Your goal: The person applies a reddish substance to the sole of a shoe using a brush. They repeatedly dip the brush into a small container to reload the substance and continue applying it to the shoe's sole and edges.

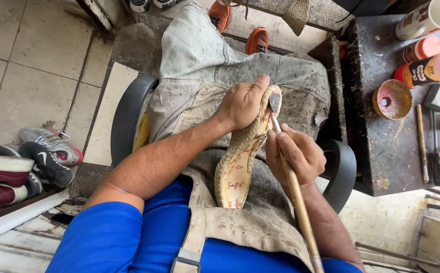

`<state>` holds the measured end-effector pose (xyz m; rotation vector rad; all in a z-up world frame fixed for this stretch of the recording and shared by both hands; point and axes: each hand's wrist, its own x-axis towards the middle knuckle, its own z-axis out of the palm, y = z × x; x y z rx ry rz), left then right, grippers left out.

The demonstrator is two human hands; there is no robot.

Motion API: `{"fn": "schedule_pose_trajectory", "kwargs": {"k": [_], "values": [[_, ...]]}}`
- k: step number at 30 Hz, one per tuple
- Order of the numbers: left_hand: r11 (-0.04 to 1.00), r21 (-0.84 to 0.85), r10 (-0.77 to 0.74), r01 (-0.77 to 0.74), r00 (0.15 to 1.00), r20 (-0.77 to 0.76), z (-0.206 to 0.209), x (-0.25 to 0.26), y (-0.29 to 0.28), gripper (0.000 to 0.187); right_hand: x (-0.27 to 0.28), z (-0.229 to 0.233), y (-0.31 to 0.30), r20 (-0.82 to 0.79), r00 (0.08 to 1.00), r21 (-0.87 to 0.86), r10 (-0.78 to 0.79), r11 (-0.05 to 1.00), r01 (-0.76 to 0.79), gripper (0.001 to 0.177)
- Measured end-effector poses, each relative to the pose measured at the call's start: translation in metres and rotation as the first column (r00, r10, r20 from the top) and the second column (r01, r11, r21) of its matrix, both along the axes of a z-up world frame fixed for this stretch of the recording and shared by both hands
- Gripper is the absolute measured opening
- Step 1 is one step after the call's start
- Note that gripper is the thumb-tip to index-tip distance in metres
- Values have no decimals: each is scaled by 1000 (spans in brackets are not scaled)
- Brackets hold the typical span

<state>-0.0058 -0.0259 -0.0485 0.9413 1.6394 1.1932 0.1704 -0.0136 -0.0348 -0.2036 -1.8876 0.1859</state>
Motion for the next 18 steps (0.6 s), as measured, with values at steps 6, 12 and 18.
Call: {"fn": "schedule_pose_trajectory", "kwargs": {"k": [6, 12, 18], "values": [[973, 210, -32, 93, 960, -279, -4, -6, 0, 70, -9, 1, 2, 2, 999, -36, -53, 998, 53, 12], [938, 292, -68, 186, 925, -373, 8, -7, -9, 62, -18, 18, -2, 53, 988, -101, -147, 983, 152, 16], [944, 259, -82, 202, 908, -410, 18, -6, -4, 62, -7, 2, -2, 52, 977, -165, -208, 963, 214, 17]]}}
